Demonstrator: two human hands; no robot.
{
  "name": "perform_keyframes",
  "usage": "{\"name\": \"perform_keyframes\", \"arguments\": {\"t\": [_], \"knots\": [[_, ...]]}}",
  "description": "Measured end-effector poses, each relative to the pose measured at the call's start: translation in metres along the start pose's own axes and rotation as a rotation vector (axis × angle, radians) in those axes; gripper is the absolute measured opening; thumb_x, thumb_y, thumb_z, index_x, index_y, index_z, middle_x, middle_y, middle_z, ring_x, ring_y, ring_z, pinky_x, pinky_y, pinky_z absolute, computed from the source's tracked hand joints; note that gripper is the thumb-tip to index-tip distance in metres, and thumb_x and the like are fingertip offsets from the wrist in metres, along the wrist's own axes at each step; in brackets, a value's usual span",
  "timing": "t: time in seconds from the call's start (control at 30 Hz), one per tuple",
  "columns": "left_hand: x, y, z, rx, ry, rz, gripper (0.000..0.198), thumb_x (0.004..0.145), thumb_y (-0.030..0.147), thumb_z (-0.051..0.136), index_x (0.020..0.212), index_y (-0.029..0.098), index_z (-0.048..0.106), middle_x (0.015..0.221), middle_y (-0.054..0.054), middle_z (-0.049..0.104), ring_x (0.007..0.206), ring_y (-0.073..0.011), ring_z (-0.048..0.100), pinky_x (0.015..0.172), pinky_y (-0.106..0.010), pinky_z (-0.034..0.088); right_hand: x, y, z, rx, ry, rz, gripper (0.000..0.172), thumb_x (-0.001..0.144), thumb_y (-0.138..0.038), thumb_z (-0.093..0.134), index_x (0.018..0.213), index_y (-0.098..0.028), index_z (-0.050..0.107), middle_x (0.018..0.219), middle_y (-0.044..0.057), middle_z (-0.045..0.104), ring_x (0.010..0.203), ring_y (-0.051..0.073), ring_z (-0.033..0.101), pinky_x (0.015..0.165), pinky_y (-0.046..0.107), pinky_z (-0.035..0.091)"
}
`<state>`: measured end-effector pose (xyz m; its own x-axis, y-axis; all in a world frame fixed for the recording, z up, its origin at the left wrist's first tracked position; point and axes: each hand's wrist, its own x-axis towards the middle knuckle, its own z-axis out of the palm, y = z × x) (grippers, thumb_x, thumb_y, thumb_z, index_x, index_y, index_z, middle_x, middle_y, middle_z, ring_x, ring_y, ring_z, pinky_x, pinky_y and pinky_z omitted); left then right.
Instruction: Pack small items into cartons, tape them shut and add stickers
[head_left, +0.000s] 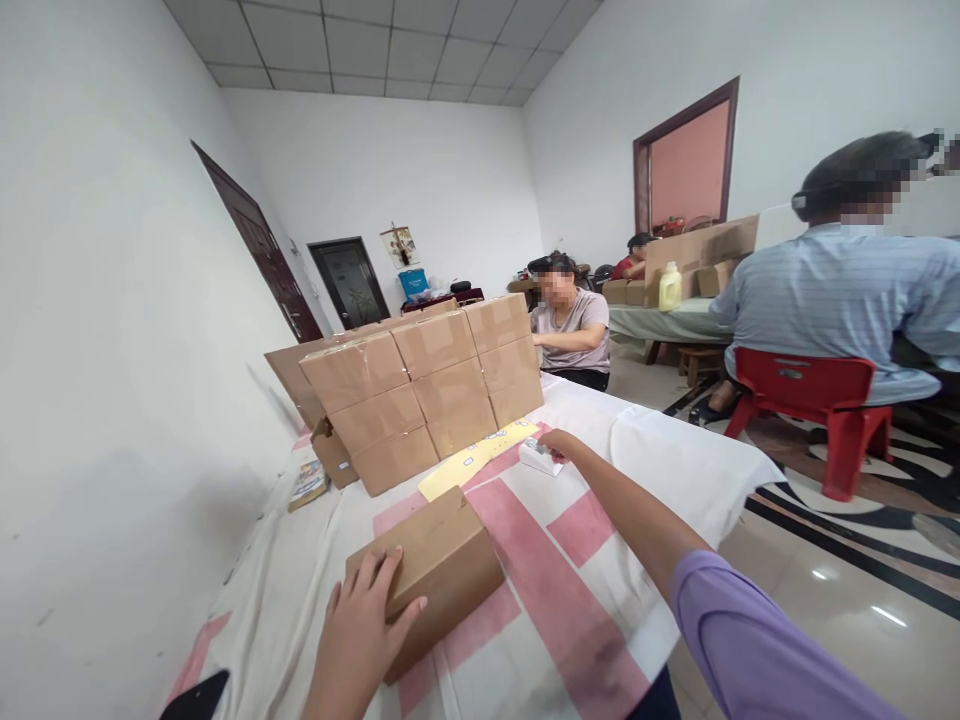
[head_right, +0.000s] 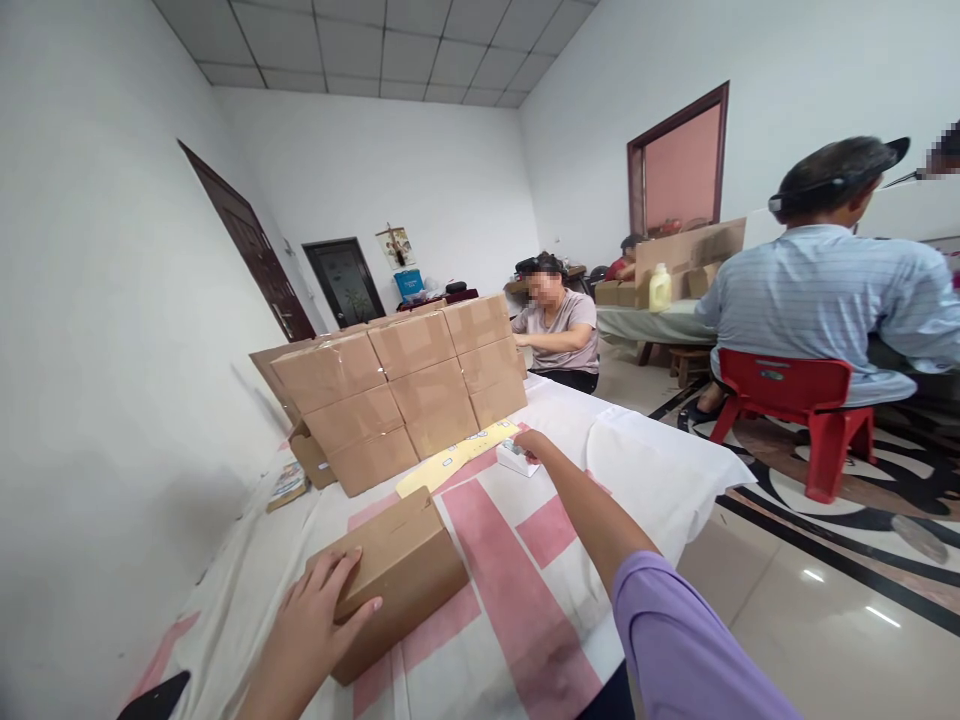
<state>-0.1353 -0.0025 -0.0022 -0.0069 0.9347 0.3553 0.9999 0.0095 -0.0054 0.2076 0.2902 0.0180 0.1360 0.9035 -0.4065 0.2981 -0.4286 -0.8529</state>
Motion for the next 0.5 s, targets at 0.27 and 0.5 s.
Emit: {"name": "perform_keyframes", "arguments": {"t": [0.27, 0.5], "knots": [[-0.0021, 0.0013, 0.002, -0.028, 0.013, -0.019, 0.056, 0.089, 0.047, 0.052, 0.139, 0.02, 0.057, 0.139, -0.014, 0.059, 0.122, -0.0335, 0.058, 0.103, -0.053, 0.044, 0.0086, -0.0005, -0.0035, -0.047, -0.049, 0.184, 0.034, 0.098, -0.033, 0.063, 0.126, -0.015, 0.06, 0.123, 0.01, 0.063, 0.102, 0.021, 0.066, 0.085, 0.04, 0.059], [-0.0048, 0.0019, 0.0024, -0.034, 0.049, -0.015, 0.054, 0.09, 0.047, 0.053, 0.138, 0.02, 0.057, 0.138, -0.014, 0.06, 0.121, -0.0331, 0.057, 0.102, -0.052, 0.044, 0.0108, 0.0071, -0.0031, 0.028, -0.021, 0.162, 0.033, 0.098, -0.033, 0.063, 0.125, -0.015, 0.06, 0.121, 0.009, 0.064, 0.1, 0.021, 0.066, 0.083, 0.039, 0.059]]}}
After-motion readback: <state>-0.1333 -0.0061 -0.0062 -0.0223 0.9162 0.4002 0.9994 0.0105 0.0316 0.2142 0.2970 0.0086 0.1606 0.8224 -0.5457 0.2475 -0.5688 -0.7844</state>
